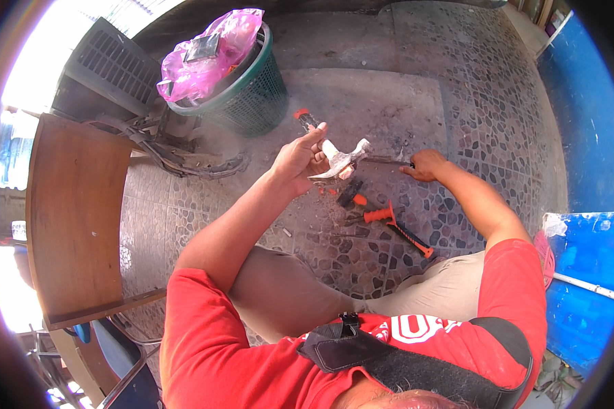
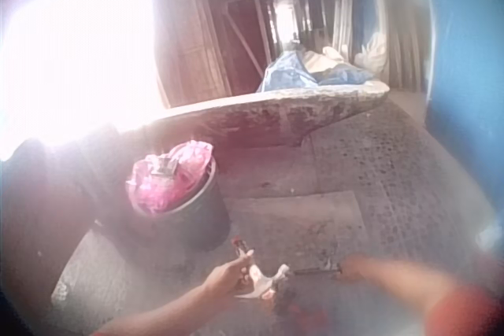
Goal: The person sits on a tiled floor and uses a lighter to heat a metal hammer head. They hold the hammer in one hand and the lighter in the other, applying the flame to the metal surface repeatedly.
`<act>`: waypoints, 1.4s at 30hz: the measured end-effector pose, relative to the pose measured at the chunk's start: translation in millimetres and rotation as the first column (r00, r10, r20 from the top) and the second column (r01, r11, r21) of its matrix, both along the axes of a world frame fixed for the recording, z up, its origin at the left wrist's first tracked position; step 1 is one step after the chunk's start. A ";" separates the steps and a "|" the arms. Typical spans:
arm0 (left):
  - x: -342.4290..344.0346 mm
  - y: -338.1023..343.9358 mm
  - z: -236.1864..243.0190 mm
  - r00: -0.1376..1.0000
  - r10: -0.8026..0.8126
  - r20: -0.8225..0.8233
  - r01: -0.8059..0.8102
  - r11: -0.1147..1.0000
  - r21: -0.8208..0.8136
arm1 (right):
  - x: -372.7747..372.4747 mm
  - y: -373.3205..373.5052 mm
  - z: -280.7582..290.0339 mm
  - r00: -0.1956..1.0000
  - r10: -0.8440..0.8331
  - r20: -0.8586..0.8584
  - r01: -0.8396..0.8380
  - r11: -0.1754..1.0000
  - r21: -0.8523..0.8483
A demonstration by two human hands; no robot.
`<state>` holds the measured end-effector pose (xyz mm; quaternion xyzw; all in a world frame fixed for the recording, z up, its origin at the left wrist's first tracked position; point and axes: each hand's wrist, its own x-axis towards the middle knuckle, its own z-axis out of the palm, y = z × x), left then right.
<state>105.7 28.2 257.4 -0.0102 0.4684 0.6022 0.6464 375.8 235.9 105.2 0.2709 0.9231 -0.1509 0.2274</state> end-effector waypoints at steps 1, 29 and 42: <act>0.5 -0.3 1.4 1.000 0.003 0.006 -0.003 1.000 0.001 | -0.4 -0.1 0.2 1.000 -0.001 0.001 0.001 1.000 -0.004; 9.1 -2.3 16.3 1.000 -0.014 0.005 0.014 0.999 -0.032 | 1.5 2.9 0.9 1.000 0.016 0.004 -0.016 1.000 0.013; -1.5 -2.6 4.0 0.983 -0.079 0.164 0.051 0.985 0.167 | 1.5 2.5 0.3 1.000 0.012 -0.016 -0.012 1.000 0.012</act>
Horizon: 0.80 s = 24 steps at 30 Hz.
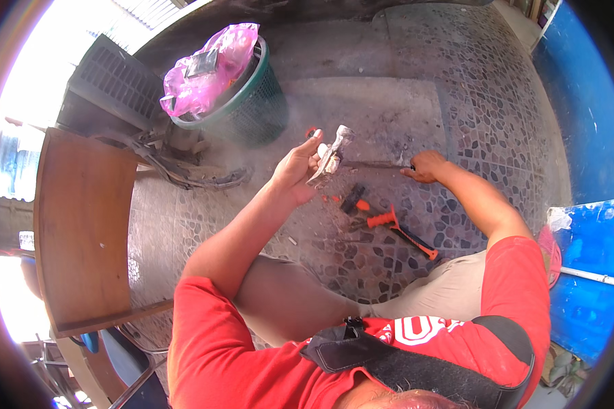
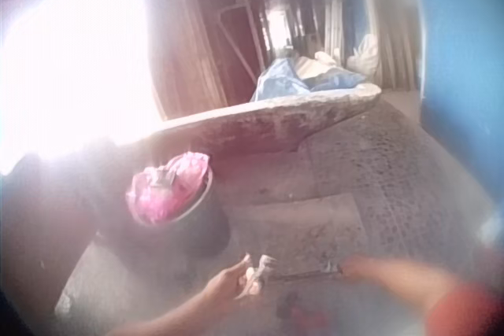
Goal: The person sits on a tiled floor and uses a lighter to heat a metal hammer head. They hold the hammer in one hand and the lighter in the other, applying the flame to the metal surface repeatedly.
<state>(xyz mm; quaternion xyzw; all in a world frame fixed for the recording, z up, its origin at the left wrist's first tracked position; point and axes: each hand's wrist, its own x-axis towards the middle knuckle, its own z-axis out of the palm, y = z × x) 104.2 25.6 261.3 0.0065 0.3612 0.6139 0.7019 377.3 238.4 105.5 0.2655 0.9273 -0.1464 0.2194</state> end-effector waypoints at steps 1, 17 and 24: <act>2.1 0.5 0.6 1.000 0.023 -0.018 -0.024 1.000 -0.017 | 0.0 0.0 -0.5 1.000 -0.002 -0.001 0.002 1.000 0.002; -3.5 -5.2 -5.4 0.976 -0.028 0.215 0.007 0.995 0.099 | 0.0 -1.4 6.1 1.000 -0.007 0.023 0.007 1.000 -0.003; -1.6 -4.3 -5.2 0.977 -0.002 0.213 -0.021 0.994 0.106 | 2.1 -1.1 -0.4 1.000 -0.002 -0.009 0.002 1.000 0.002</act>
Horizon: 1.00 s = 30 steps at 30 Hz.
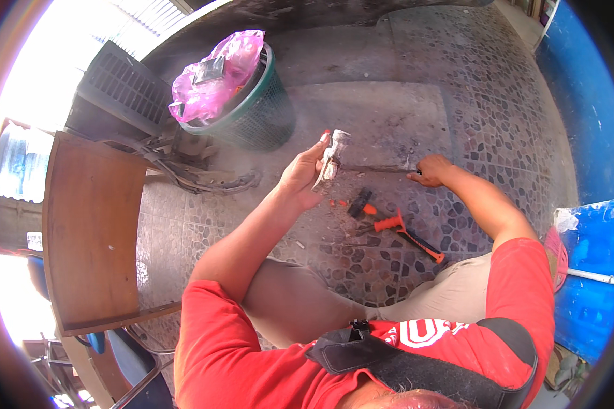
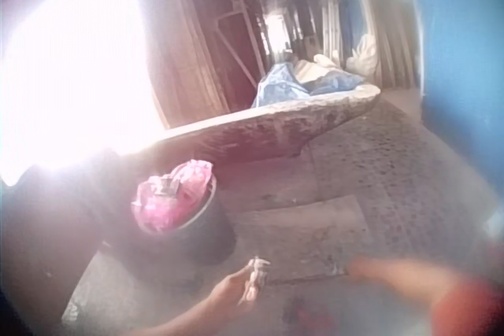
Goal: The person sits on a tiled floor and uses a lighter to heat a metal hammer head. They hold the hammer in one hand and the lighter in the other, applying the flame to the metal surface repeatedly.
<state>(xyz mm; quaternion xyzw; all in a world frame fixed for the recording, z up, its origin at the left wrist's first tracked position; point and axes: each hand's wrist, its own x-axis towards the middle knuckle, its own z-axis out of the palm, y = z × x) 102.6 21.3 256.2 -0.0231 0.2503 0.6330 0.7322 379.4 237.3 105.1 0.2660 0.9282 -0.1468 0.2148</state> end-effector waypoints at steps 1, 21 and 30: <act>0.3 0.1 0.9 1.000 -0.003 -0.001 0.003 1.000 -0.009 | -0.4 -0.5 0.3 1.000 -0.001 -0.001 0.001 1.000 -0.001; -2.6 0.4 6.6 0.998 -0.029 -0.052 0.024 0.995 -0.092 | -3.9 -2.5 3.8 0.998 -0.005 0.055 0.006 1.000 -0.020; -4.2 -1.3 1.1 0.999 0.011 0.039 -0.011 1.000 -0.009 | -6.7 -1.3 6.0 0.997 -0.015 0.074 0.017 0.999 -0.028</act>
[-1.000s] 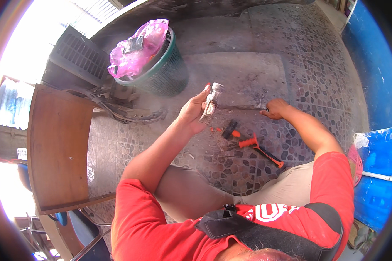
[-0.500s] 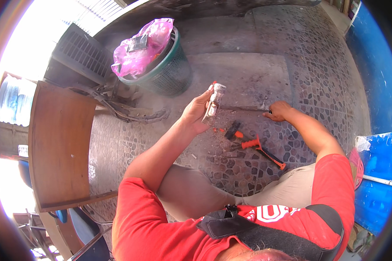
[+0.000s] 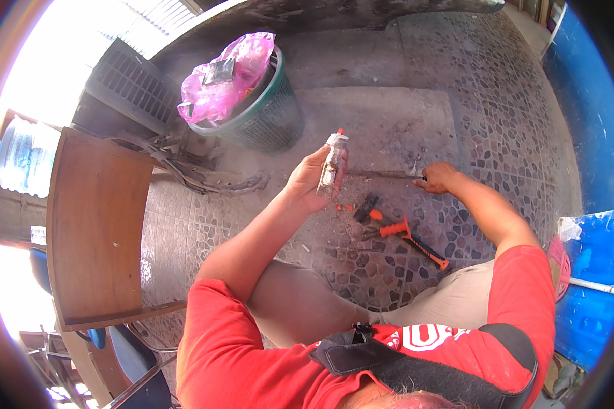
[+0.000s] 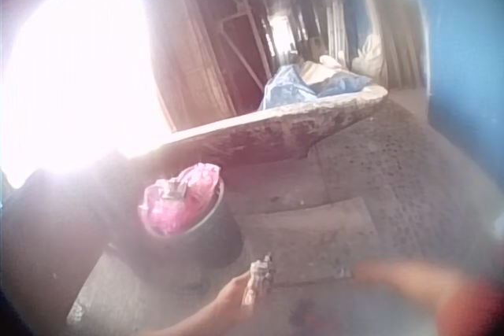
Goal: The person sits on a tiled floor and uses a lighter to heat a metal hammer head. They hold the hammer in one hand and the lighter in the other, applying the flame to the metal surface repeatedly.
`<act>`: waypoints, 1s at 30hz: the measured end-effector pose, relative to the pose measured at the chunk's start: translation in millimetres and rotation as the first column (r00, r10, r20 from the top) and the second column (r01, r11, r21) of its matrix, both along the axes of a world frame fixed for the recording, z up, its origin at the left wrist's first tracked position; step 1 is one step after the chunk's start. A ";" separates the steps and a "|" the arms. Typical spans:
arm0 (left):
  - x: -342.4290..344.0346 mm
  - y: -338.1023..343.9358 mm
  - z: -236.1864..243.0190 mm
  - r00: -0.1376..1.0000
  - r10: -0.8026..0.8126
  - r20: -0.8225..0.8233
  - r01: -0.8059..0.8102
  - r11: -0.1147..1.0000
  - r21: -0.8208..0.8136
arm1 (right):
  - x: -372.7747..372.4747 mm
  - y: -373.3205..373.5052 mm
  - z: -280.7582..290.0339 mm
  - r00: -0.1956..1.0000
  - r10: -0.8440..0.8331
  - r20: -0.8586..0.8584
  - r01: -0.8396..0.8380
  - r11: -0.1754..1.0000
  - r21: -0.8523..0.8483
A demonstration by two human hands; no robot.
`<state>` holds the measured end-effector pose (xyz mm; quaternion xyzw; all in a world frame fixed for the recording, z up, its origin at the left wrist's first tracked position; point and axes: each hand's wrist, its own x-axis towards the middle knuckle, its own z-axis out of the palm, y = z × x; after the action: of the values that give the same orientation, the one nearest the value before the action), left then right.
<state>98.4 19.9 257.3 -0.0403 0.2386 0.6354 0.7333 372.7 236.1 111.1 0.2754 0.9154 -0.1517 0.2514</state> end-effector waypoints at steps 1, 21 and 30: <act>-0.6 1.1 0.5 0.999 -0.023 -0.031 0.022 0.999 -0.035 | -0.2 0.0 0.0 1.000 -0.001 0.001 0.001 1.000 0.001; 4.1 1.6 5.5 0.997 -0.022 -0.079 0.014 0.994 -0.110 | 0.2 0.7 -0.5 1.000 0.010 0.004 -0.010 1.000 0.012; 3.0 2.7 1.6 0.998 -0.028 -0.063 0.022 0.995 -0.097 | 0.7 0.4 -0.7 1.000 0.005 -0.001 -0.005 1.000 0.017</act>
<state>101.4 22.6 258.9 -0.0520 0.2931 0.6148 0.7304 373.4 236.5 110.4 0.2751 0.9175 -0.1435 0.2488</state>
